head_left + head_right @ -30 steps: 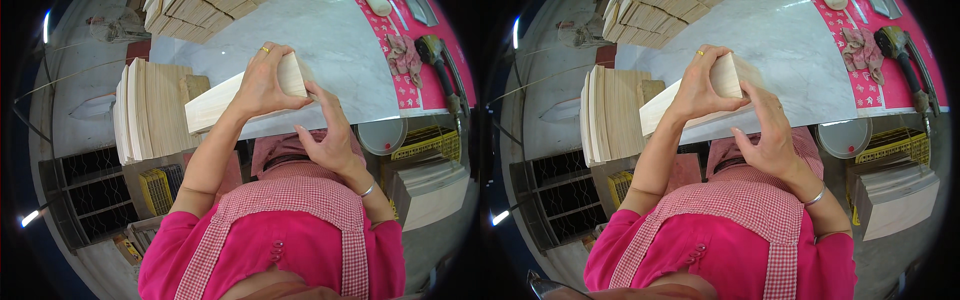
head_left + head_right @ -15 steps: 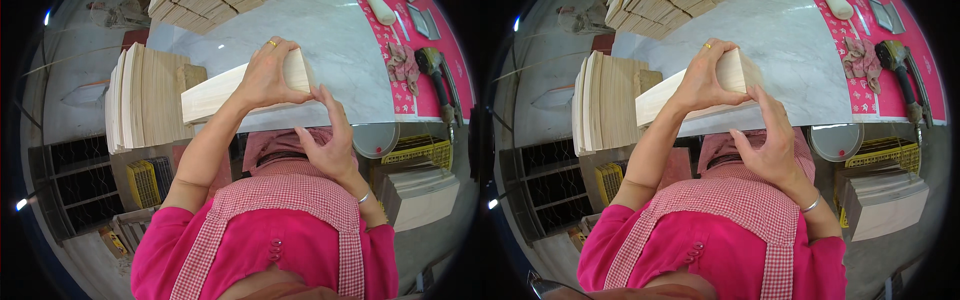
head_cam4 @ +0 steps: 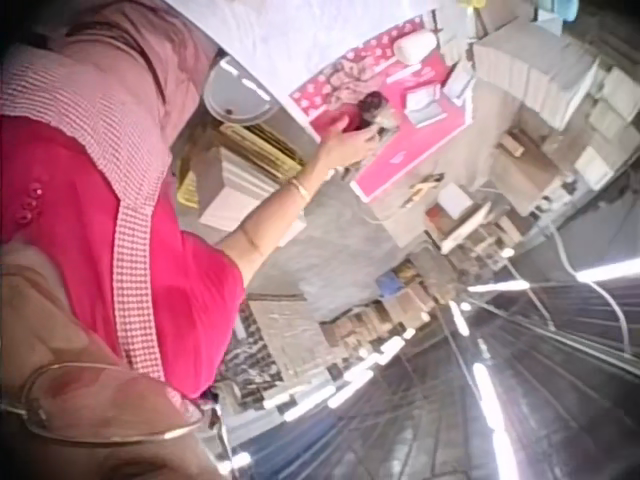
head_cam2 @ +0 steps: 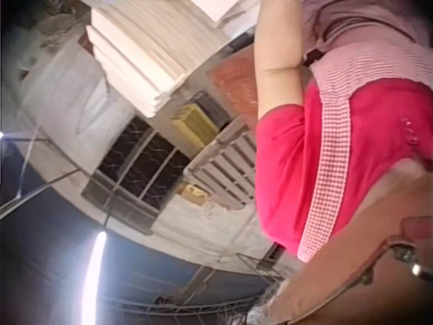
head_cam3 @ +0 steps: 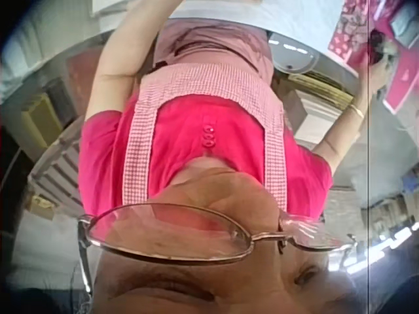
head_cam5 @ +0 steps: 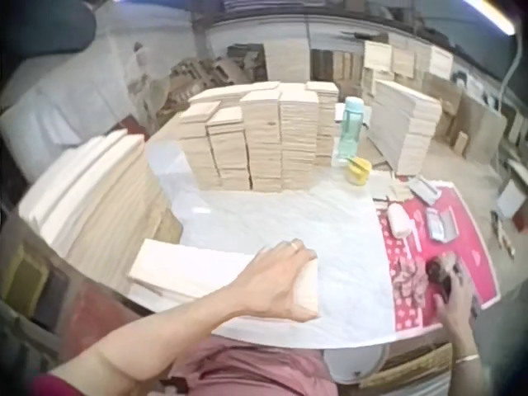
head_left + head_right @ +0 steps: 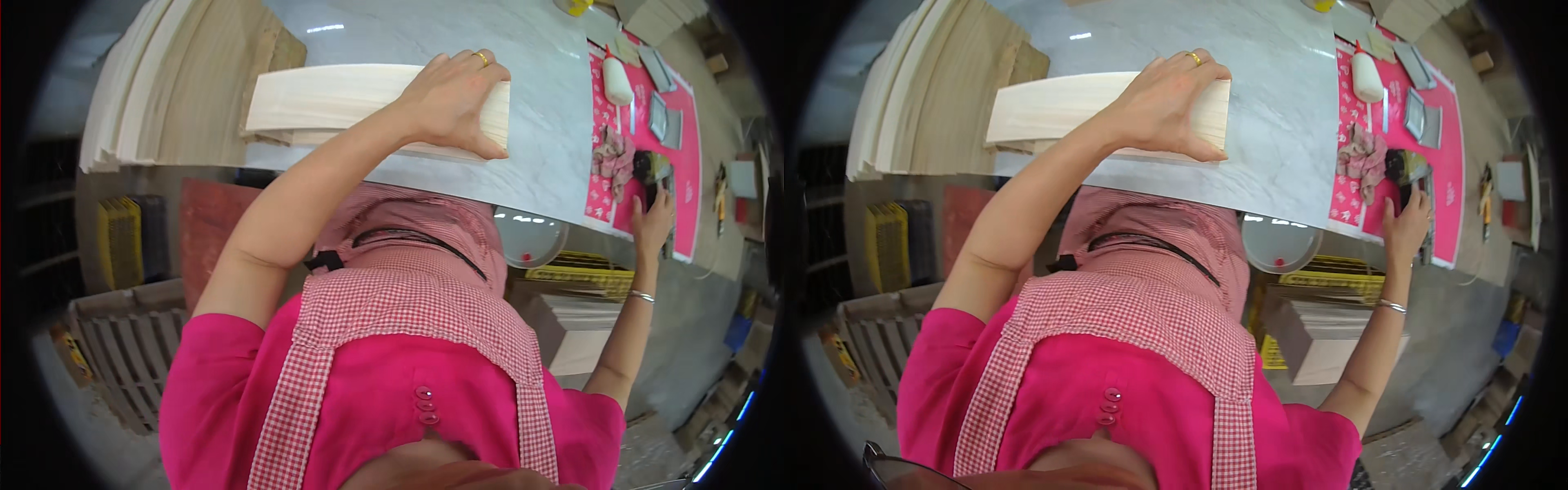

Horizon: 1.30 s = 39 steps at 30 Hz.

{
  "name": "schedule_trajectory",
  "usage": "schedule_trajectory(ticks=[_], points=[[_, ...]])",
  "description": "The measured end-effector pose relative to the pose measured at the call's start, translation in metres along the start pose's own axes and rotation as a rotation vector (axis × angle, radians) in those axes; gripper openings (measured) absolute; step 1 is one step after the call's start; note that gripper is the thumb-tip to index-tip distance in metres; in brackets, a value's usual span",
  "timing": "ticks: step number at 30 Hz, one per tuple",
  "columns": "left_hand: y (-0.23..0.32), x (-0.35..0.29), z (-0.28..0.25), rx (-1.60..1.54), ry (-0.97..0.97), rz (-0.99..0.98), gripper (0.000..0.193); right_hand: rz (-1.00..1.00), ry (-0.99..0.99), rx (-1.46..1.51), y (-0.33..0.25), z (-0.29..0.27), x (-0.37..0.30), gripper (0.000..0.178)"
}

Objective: Assembling a wooden box by applying glue, using a nail gun, and hammering pieces together.

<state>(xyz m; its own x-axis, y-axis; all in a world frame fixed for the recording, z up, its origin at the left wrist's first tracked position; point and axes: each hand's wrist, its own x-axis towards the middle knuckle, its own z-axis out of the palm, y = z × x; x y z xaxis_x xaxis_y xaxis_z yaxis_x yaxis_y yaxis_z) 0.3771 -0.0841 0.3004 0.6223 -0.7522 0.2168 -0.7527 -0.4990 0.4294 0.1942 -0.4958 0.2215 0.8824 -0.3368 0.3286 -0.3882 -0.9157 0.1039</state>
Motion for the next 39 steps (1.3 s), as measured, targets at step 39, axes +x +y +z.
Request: schedule_trajectory(ticks=[39], points=[[0.001, -0.013, 0.006, 0.173, 0.068, 0.036, 0.066, -0.559, -0.639, 0.533, -0.179, -0.218, 0.074, 0.034]])
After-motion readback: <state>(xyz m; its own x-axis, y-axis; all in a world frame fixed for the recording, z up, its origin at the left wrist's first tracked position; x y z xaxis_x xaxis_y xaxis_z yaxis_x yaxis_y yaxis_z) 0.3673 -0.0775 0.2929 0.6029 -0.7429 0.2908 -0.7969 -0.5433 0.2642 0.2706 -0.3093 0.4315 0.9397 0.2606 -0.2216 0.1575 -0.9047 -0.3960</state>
